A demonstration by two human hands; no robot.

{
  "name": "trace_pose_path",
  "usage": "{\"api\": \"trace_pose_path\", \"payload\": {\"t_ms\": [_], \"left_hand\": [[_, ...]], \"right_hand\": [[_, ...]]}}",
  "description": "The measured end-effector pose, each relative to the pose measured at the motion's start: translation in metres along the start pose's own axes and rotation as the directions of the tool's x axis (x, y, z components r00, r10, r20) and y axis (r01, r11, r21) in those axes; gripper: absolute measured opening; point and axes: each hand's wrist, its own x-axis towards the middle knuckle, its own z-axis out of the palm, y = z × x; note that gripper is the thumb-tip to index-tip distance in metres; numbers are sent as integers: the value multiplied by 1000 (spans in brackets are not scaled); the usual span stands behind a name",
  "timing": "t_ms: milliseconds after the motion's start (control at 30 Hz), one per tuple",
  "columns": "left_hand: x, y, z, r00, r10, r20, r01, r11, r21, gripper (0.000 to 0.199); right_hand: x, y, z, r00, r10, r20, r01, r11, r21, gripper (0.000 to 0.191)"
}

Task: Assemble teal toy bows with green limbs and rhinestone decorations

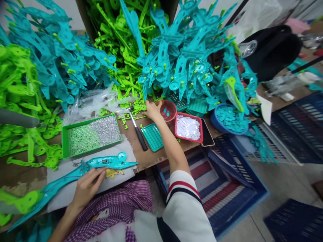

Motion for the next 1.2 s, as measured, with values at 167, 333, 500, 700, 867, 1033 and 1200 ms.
{"api": "trace_pose_path", "payload": {"t_ms": [167, 333, 500, 700, 867, 1033, 1200], "left_hand": [[-1, 1, 0, 1000, 3, 2, -3, 1000, -5, 16], [0, 5, 0, 1000, 10, -8, -10, 1000, -20, 18], [3, 12, -1, 1000, 19, -17, -20, 1000, -20, 17], [3, 16, -1, 999, 32, -26, -32, 999, -11, 17], [-4, 12, -1, 1000, -17, -8, 17, 999, -41, 18], [-8, 9, -2, 1000, -2, 10, 3, 998, -58, 17], [-11, 4, -4, 999, -30, -20, 28, 998, -64, 16]], "right_hand": [[-3, 3, 7, 993, 33, -113, -20, 993, 115, 44], [-17, 12, -6, 979, -4, -204, 49, 975, 218, 29], [-31, 13, -13, 970, -8, -245, 164, 764, 624, 36], [-70, -20, -2, 949, 119, -292, 160, 615, 772, 41], [-113, -27, 4, 963, 40, -265, 151, 735, 661, 30], [-158, -25, -1, 932, 25, -362, 199, 797, 570, 27], [-233, -41, -7, 940, -298, -167, 341, 787, 515, 23]]}}
